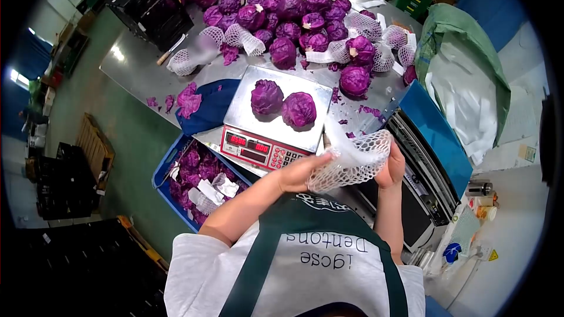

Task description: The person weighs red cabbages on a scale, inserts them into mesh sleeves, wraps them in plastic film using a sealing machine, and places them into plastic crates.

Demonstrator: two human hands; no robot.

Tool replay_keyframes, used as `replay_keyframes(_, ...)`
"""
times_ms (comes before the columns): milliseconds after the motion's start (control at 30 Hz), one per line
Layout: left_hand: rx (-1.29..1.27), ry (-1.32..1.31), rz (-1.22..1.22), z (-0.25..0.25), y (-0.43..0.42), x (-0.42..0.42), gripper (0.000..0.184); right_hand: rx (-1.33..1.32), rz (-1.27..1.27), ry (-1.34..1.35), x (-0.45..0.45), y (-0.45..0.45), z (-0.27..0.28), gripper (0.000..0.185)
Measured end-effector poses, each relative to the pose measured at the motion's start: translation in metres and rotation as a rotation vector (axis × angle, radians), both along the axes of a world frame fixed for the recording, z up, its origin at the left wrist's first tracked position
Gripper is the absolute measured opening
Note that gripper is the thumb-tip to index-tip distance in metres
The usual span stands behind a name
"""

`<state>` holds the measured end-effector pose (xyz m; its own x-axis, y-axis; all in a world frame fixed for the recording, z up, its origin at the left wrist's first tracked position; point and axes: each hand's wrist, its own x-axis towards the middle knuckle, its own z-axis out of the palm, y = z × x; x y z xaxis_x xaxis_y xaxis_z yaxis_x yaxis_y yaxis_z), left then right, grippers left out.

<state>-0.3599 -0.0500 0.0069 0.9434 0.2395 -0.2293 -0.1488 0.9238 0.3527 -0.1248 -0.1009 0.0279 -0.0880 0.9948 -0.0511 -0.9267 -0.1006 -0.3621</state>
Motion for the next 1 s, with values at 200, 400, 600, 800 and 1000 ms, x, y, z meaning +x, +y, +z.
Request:
replay_keyframes(200, -0.081, -0.28, 0.329, -0.016, 0.03, -0.03, 0.048, -0.222, 0.222, -0.323, -0.016, -0.001, -0.032, 0.03)
replay_keyframes(400, 1.205, 0.788, 0.135, -0.023, 0.063, -0.083, 0.039, -0.184, -0.337, -1.533, -0.012, 0.043, -0.1, 0.015)
replay_keyframes(600, 1.333, 1.556, 0.403, 0.02, 0.157, -0.098, 0.047, -0.112, -0.561, -1.579, -0.062, 0.126, -0.088, 0.018)
replay_keyframes(800, 1.268, 1.284, 0.382, -0.069, 0.186, -0.112, 0.047, -0.283, -0.183, -1.478, -0.093, 0.134, -0.121, 0.045)
replay_keyframes(1000, 0.839, 0.879, 0.309, -0.083, 0.093, -0.131, 0.059, -0.112, 0.178, -1.055, -0.063, 0.071, -0.128, 0.047)
